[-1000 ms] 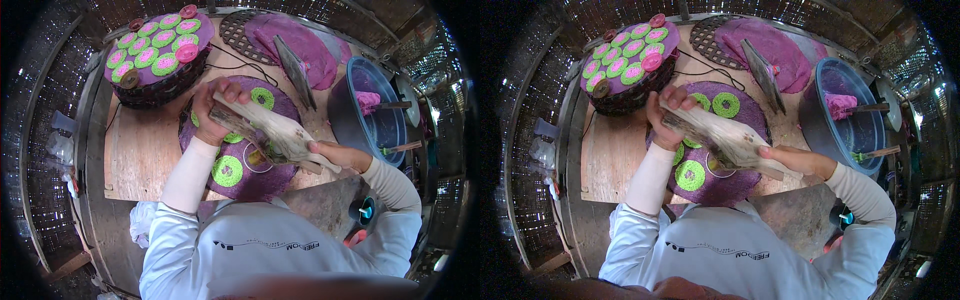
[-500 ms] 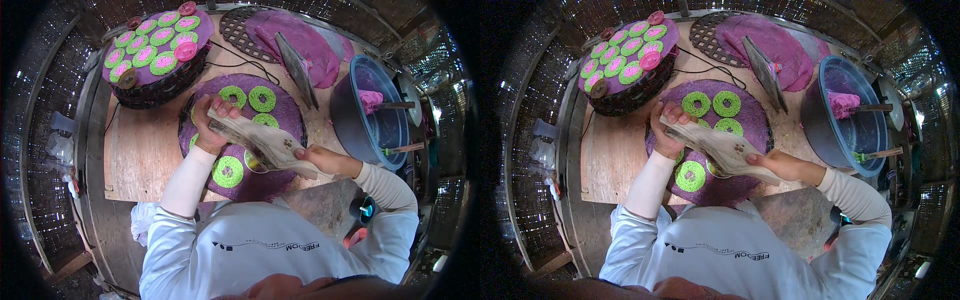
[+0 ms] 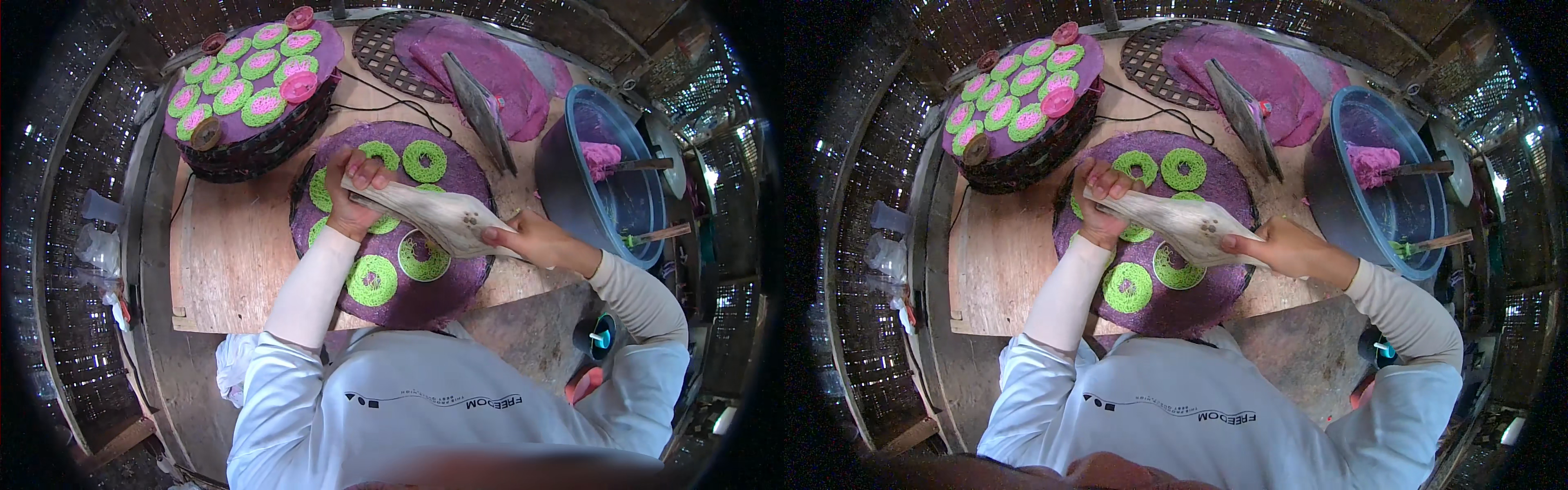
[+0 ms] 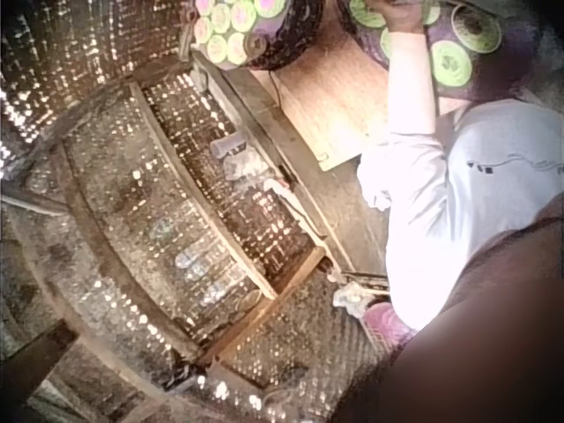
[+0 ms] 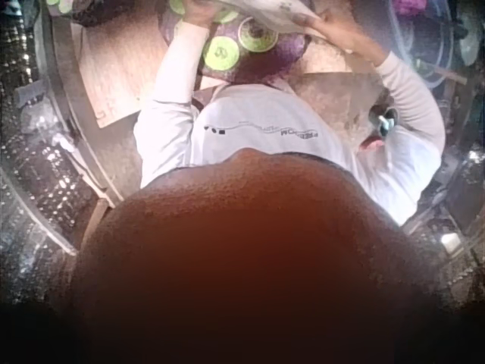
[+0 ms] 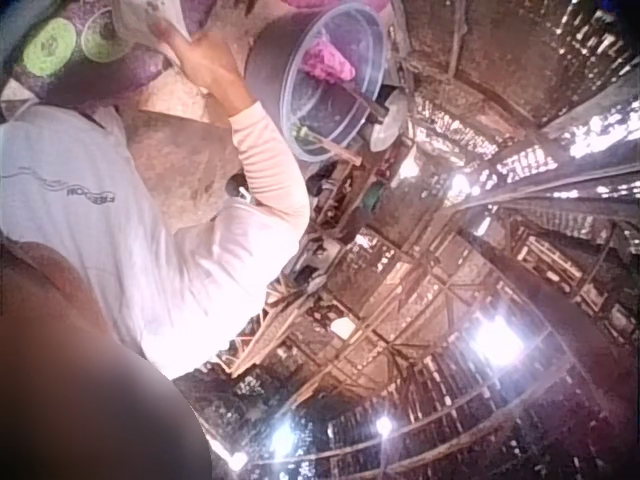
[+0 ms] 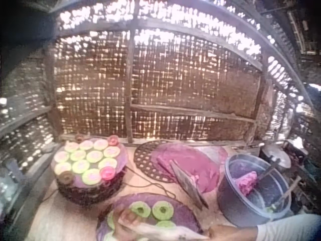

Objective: The person fills circular molds on a purple mat with green and pink dough using a wooden tool and a metal scraper. They repeatedly scoop dough from a blue basin, press it into the molds, and smooth the surface, arranging the filled molds in rows.

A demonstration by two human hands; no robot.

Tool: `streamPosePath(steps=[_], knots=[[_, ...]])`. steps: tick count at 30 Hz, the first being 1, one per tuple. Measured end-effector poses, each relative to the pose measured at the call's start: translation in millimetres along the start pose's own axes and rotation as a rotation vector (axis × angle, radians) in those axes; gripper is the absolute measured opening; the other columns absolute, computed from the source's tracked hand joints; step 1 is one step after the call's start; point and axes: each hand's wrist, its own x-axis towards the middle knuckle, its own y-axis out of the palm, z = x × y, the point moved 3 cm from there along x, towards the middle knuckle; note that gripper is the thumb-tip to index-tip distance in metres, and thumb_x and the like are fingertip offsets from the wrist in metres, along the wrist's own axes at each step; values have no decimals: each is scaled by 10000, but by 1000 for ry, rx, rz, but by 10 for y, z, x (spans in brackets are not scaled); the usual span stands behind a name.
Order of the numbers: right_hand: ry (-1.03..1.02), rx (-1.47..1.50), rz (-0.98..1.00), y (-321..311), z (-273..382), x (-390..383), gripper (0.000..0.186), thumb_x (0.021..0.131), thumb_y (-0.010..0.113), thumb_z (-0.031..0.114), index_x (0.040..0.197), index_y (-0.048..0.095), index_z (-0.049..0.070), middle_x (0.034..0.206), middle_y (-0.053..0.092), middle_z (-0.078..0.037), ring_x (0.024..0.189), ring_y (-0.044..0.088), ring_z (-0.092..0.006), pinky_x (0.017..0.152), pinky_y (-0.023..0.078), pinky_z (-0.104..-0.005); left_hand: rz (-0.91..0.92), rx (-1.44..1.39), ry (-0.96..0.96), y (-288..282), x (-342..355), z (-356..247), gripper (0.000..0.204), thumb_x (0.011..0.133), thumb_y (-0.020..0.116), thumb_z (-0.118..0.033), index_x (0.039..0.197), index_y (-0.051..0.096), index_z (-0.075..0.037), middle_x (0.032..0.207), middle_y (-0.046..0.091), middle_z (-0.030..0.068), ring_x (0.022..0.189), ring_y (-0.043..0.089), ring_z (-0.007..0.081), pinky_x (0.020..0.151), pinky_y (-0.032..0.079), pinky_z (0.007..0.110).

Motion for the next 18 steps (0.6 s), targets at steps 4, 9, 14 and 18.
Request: streamPosePath(steps=[4, 9, 14, 18], knots=[[-31, 34, -36, 132, 125, 78, 759, 671, 439, 764, 430, 476, 46, 419, 393, -43, 411, 415, -141, 415, 333, -328, 50, 56, 29, 102, -39, -183, 359, 844, 466, -358, 549, 421, -158, 465, 408, -19, 544, 415, 170, 590, 363, 282], [-75, 101, 43, 247, 331, 58, 765, 684, 439, 755, 452, 501, 28, 426, 391, -49, 424, 410, -142, 433, 341, -336, -45, 172, 61, 201, -198, -288, 366, 877, 401, -359, 554, 415, -188, 456, 431, -54, 522, 443, 123, 611, 336, 277], [-10, 68, 96, 255, 195, -37, 775, 708, 415, 744, 475, 531, 15, 442, 444, -57, 435, 456, -144, 439, 364, -325, -242, 168, 71, 137, -386, -98, 394, 895, 365, -362, 538, 377, -197, 440, 391, -69, 478, 416, 103, 636, 337, 284], [-68, 139, 65, 125, 69, -200, 762, 730, 407, 725, 518, 559, 9, 471, 484, -51, 443, 479, -138, 436, 372, -302, 16, 100, -84, 405, -216, -6, 411, 847, 414, -477, 828, 609, -115, 619, 523, -2, 705, 507, 172, 743, 361, 318]])
